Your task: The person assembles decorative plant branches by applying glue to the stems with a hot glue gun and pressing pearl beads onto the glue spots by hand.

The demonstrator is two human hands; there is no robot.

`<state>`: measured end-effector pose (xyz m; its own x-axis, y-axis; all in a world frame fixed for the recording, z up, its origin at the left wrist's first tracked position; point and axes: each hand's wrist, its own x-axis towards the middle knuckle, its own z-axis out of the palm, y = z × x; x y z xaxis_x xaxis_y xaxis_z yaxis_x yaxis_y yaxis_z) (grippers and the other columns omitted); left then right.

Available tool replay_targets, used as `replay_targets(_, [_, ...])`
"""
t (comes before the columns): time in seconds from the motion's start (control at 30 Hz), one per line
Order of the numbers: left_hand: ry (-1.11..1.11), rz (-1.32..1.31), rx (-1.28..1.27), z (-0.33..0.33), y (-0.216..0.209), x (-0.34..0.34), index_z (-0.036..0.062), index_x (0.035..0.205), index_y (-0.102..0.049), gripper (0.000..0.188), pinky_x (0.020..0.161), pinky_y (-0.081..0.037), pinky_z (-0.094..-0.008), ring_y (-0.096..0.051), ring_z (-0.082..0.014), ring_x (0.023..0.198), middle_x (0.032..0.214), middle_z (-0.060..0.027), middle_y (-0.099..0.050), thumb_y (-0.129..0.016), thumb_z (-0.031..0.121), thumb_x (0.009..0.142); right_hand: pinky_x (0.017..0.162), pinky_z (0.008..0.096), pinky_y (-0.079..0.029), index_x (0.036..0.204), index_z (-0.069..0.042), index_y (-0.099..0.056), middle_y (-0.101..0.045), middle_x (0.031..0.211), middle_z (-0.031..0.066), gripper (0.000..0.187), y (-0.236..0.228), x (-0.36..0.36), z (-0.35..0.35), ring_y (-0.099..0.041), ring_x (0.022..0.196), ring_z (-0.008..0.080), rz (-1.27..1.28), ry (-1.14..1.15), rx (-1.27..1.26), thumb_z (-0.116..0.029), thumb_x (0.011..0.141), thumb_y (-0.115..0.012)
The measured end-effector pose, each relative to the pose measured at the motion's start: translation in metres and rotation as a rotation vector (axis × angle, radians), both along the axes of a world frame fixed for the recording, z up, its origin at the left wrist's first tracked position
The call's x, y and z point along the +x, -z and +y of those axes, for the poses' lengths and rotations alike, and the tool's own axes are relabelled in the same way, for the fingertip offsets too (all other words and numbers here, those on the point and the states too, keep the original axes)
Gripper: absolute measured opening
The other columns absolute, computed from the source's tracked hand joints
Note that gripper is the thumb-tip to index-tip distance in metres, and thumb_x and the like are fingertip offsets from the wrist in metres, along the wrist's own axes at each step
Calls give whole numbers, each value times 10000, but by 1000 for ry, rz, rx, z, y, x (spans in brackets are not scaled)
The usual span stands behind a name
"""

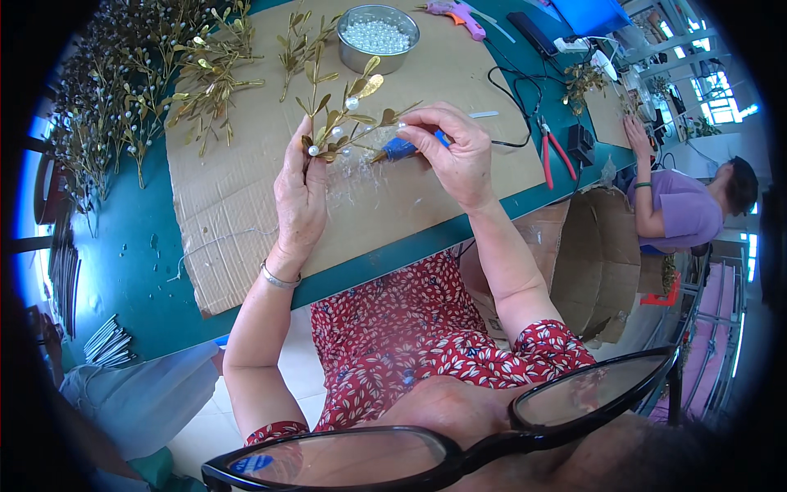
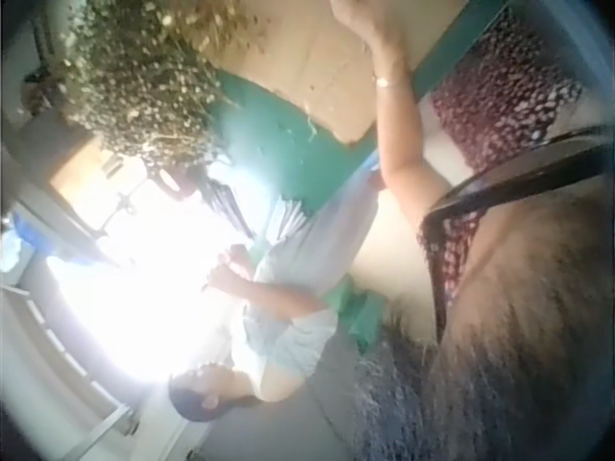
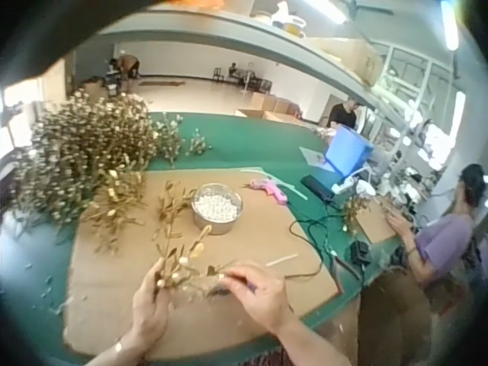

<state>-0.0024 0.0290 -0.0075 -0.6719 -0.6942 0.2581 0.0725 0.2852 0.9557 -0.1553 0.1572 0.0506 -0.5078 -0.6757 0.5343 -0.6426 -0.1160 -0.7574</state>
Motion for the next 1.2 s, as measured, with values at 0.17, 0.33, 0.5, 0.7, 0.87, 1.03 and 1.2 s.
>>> replay_targets(0.17, [91, 69, 476, -6, 0, -1, 18, 1311, -432, 355, 615, -375, -191, -434, -53, 681, 930, -56, -559, -433, 78, 962, 639, 198, -466, 864, 6, -638, -620, 775, 28, 73, 2, 8, 5, -570, 700, 72, -316, 33, -63, -13, 807, -679])
replay_targets(0.33, [350, 314, 988, -20, 3, 5, 20, 1271, -440, 320, 532, -297, -188, -346, -64, 592, 867, -69, -543, -394, 91, 962, 546, 176, -365, 788, -23, -563, -541, 695, -6, 208, 16, -15, 45, -466, 603, 36, -491, 72, -150, -166, 938, -549])
replay_targets(0.5, [406, 361, 1141, -23, 2, 7, 8, 1256, -467, 324, 534, -307, -201, -354, -77, 595, 870, -79, -546, -381, 98, 957, 573, 213, -383, 803, -5, -542, -523, 692, -1, 276, 41, -38, 72, -475, 644, 65, -188, 312, 452, -239, 950, -530])
replay_targets(0.7, [408, 379, 1082, -28, 7, 8, -15, 1306, -420, 373, 587, -349, -216, -406, -100, 656, 933, -97, -542, -415, 90, 948, 721, 340, -473, 1045, 49, -601, -659, 862, 157, 415, 38, -36, 62, -626, 775, 227, -137, 168, 676, -280, 802, -673])
replay_targets(0.87, [405, 398, 1096, -32, -1, 9, 2, 1282, -434, 335, 568, -342, -220, -398, -86, 628, 901, -96, -571, -410, 87, 959, 703, 285, -468, 1079, 42, -597, -639, 840, 84, 363, 42, -44, 59, -596, 742, 163, -333, 120, 668, -170, 794, -668])
replay_targets(1.03, [354, 413, 994, -32, 1, 11, -25, 1294, -416, 366, 567, -328, -198, -375, -78, 637, 921, -97, -555, -441, 141, 968, 653, 212, -440, 1078, 27, -565, -590, 839, 39, 309, 26, -22, 67, -554, 701, 96, -439, 132, 168, -77, 800, -653])
replay_targets(1.2, [411, 362, 872, -31, 2, 10, -52, 1273, -435, 398, 585, -339, -208, -382, -79, 644, 884, -68, -570, -462, 208, 974, 511, 201, -409, 1111, -12, -509, -604, 811, 72, 331, -4, 6, 79, -540, 610, 89, -761, -98, -192, -42, 803, -627])
